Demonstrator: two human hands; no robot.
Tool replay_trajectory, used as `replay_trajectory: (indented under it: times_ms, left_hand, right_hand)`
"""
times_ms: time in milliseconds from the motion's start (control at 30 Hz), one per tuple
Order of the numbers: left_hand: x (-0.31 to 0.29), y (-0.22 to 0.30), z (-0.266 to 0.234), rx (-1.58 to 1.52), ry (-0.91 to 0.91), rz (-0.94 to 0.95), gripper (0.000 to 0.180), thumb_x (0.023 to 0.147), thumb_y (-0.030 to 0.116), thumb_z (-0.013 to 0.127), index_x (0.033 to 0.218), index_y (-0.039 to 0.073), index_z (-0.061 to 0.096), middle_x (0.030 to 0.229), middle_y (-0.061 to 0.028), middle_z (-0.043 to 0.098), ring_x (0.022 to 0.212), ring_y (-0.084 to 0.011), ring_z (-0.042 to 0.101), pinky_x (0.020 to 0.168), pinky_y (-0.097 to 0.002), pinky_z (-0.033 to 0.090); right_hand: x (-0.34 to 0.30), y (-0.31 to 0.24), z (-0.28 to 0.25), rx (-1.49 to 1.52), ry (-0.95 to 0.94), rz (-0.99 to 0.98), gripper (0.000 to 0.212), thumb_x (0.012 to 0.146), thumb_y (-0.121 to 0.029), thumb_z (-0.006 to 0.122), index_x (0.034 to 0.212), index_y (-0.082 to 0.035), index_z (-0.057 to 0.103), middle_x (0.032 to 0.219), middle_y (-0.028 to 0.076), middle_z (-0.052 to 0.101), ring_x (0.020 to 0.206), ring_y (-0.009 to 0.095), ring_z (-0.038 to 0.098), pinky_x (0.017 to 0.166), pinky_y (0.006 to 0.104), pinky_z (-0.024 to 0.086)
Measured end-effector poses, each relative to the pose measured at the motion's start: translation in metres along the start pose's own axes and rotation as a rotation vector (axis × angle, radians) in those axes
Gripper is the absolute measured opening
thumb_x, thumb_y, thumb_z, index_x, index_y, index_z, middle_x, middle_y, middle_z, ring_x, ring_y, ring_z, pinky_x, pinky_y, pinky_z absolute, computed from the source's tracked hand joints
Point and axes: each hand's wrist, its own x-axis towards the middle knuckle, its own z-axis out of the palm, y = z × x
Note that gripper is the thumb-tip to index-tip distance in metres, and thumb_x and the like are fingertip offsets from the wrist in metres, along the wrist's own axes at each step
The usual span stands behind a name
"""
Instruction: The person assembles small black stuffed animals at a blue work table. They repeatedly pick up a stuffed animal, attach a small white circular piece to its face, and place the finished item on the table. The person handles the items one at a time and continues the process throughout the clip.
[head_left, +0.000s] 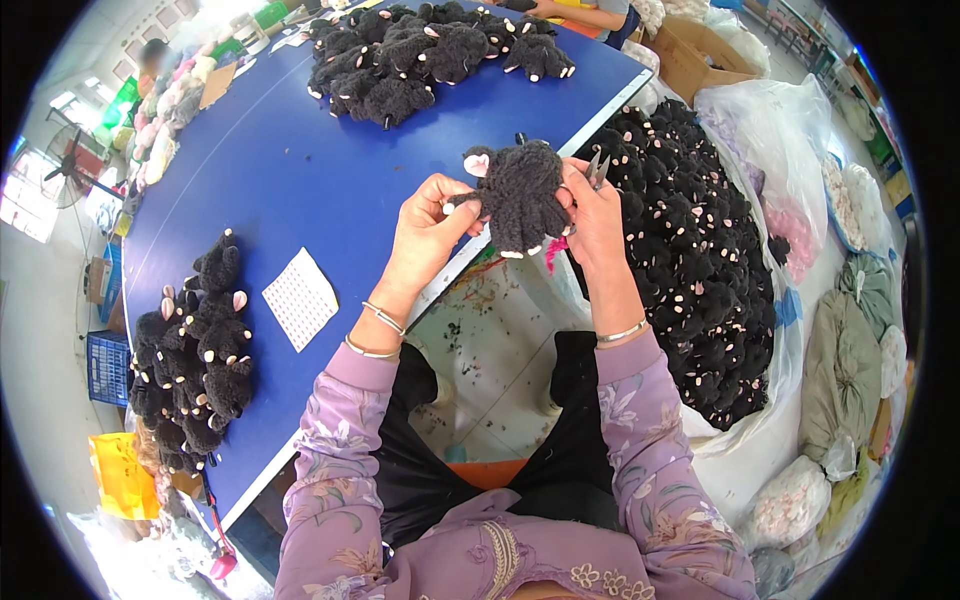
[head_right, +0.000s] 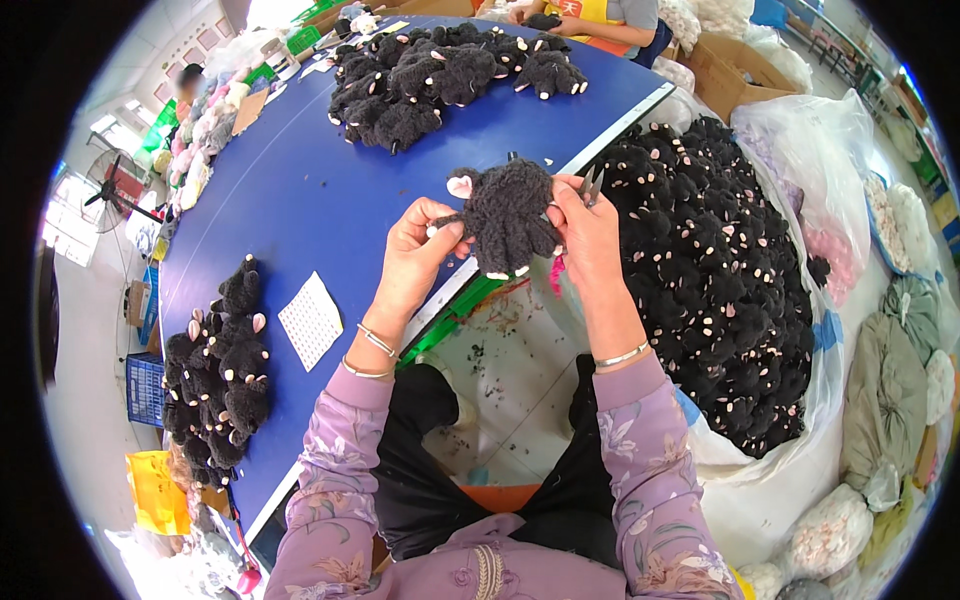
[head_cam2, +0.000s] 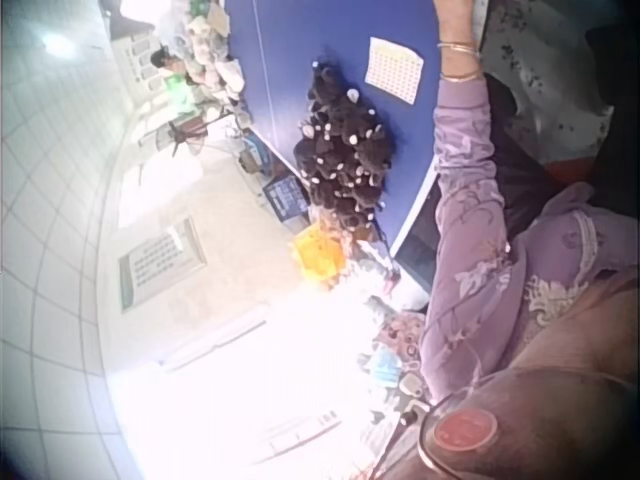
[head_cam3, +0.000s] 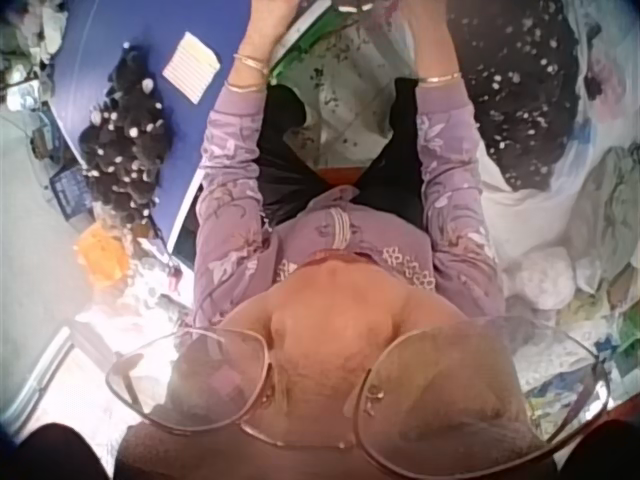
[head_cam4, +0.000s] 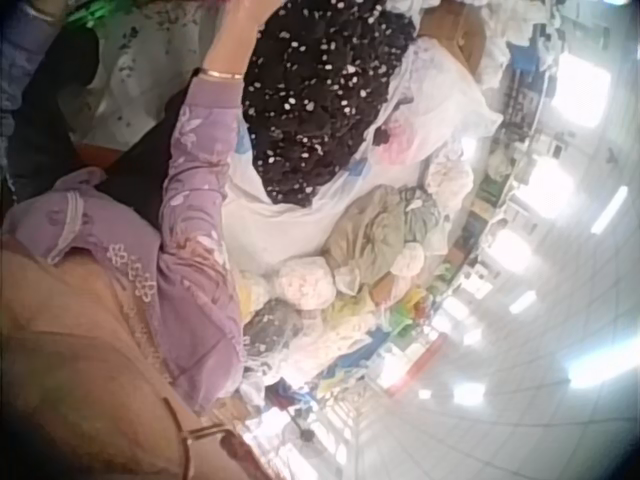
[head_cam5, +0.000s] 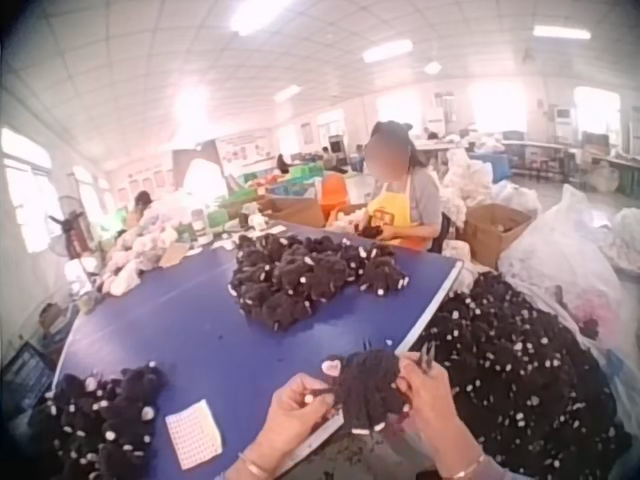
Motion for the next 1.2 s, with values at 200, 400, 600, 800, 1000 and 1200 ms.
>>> replay_trajectory:
  times_ms: [200, 400, 600, 800, 1000, 1200]
  left_hand:
    - [-0.002, -0.002, -0.004, -0.033, -0.251, -0.173, 0.012, 0.087, -0.001, 0.06, 0.096, 0.004, 0.054, 0.084, -0.0021, 0.061, 0.071, -0.0081, 0.058, 0.068, -0.0222, 0.049]
    - [0.004, 0.0, -0.003, 0.131, -0.107, -0.148, 0.047, 0.086, 0.025, 0.069, 0.118, -0.003, 0.048, 0.103, -0.0065, 0.059, 0.092, -0.0096, 0.054, 0.077, -0.0243, 0.047]
    - [0.003, -0.005, 0.003, 0.254, -0.006, -0.126, 0.028, 0.086, 0.017, 0.067, 0.103, -0.002, 0.058, 0.093, -0.0045, 0.063, 0.085, -0.0092, 0.058, 0.075, -0.0256, 0.049]
    - [0.005, -0.009, -0.003, 0.203, 0.155, -0.103, 0.022, 0.09, 0.013, 0.061, 0.106, -0.002, 0.057, 0.094, -0.0051, 0.064, 0.084, -0.0095, 0.06, 0.076, -0.0247, 0.049]
    - [0.004, -0.011, -0.002, -0.038, 0.216, -0.097, 0.022, 0.094, 0.011, 0.055, 0.111, -0.002, 0.056, 0.101, -0.0076, 0.064, 0.088, -0.0134, 0.063, 0.078, -0.0273, 0.052]
    - [0.005, -0.01, -0.001, -0.21, 0.229, -0.131, 0.022, 0.096, 0.014, 0.053, 0.112, -0.001, 0.055, 0.1, -0.0075, 0.064, 0.087, -0.0137, 0.063, 0.078, -0.0279, 0.052]
  right_hand:
    - [0.002, -0.004, -0.011, 0.0, -0.007, 0.052, 0.009, 0.09, -0.014, 0.063, 0.093, -0.005, 0.063, 0.076, -0.006, 0.054, 0.061, 0.002, 0.046, 0.055, 0.0156, 0.039]
    - [-0.009, -0.011, -0.008, -0.173, -0.272, 0.133, 0.013, 0.09, -0.018, 0.063, 0.092, -0.005, 0.06, 0.066, -0.006, 0.05, 0.052, 0.001, 0.04, 0.046, 0.017, 0.031]
    - [-0.021, 0.002, 0.015, -0.286, -0.256, -0.015, 0.021, 0.086, -0.019, 0.069, 0.096, -0.002, 0.061, 0.079, -0.003, 0.056, 0.068, 0.004, 0.05, 0.062, 0.0194, 0.042]
    - [-0.029, -0.002, 0.024, -0.425, -0.454, 0.067, 0.033, 0.08, -0.012, 0.074, 0.107, 0.001, 0.061, 0.089, 0.0, 0.06, 0.078, 0.006, 0.053, 0.071, 0.0217, 0.045]
    - [-0.031, -0.001, 0.025, -0.582, -0.416, 0.043, 0.022, 0.077, -0.008, 0.074, 0.09, -0.004, 0.058, 0.08, -0.003, 0.052, 0.068, 0.005, 0.045, 0.06, 0.0223, 0.04]
    - [-0.033, 0.009, 0.026, -0.586, -0.423, -0.118, 0.022, 0.076, -0.007, 0.074, 0.08, -0.006, 0.052, 0.075, -0.005, 0.049, 0.065, 0.004, 0.039, 0.057, 0.022, 0.035]
